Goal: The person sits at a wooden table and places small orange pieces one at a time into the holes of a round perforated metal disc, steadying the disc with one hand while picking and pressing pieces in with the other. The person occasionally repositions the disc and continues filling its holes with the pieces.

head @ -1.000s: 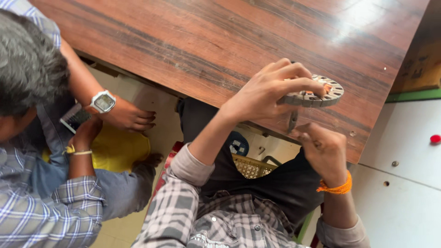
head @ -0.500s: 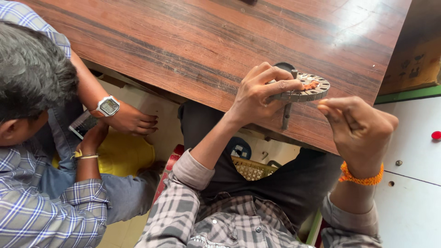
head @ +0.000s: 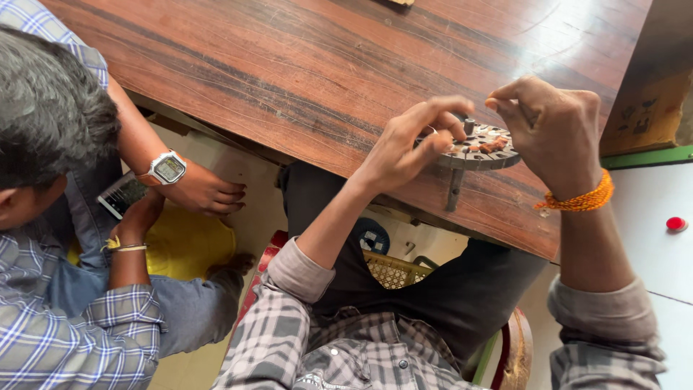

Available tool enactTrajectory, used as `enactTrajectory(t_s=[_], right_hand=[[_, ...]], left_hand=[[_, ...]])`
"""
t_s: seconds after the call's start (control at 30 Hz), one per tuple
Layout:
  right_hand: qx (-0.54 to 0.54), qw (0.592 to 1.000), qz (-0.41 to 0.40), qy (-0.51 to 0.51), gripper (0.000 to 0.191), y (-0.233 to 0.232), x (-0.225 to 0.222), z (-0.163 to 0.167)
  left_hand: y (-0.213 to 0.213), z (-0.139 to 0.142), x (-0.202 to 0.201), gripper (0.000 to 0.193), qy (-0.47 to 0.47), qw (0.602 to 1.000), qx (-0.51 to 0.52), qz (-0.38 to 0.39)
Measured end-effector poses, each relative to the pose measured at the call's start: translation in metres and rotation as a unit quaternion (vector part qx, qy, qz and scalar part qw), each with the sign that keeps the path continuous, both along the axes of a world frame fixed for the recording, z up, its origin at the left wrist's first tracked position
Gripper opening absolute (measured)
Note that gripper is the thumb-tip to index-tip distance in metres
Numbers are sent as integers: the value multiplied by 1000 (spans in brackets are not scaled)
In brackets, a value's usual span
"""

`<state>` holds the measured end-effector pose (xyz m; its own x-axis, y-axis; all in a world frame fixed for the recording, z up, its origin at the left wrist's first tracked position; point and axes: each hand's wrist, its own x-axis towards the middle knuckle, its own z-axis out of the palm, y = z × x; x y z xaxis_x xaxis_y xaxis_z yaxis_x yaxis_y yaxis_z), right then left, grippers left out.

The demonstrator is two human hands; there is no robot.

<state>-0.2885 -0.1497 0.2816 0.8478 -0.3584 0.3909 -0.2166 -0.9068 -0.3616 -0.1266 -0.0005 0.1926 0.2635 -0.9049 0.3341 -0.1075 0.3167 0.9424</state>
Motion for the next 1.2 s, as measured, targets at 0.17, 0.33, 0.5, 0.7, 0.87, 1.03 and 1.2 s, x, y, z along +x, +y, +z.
enactTrajectory(t_s=[0.17, 0.33, 0.5, 0.7, 0.87, 1.03, 1.2], right_hand=[[-78, 996, 29, 26, 11, 3, 13, 16], [-130, 991, 37, 11, 18, 13, 19, 31], [-46, 998, 19, 31, 15, 34, 0, 38], [74, 997, -18, 27, 14, 66, -27, 23], [119, 992, -22, 24, 7, 90, -40, -9], [116, 992, -38, 21, 6, 99, -53, -39], [196, 973, -119, -26, 10, 88, -81, -40]], left_hand=[[-24, 15, 7, 91, -61, 987, 140, 38], [-51, 18, 15, 47, -121, 973, 195, -29], [-41, 4, 33, 14, -18, 986, 42, -158], [-36, 2, 38, 13, -20, 984, 58, -167], [-29, 13, 39, 13, -25, 980, 7, -196], [-13, 28, 27, 35, -119, 984, -25, -132], [-2, 19, -20, 47, -291, 950, -33, 104]])
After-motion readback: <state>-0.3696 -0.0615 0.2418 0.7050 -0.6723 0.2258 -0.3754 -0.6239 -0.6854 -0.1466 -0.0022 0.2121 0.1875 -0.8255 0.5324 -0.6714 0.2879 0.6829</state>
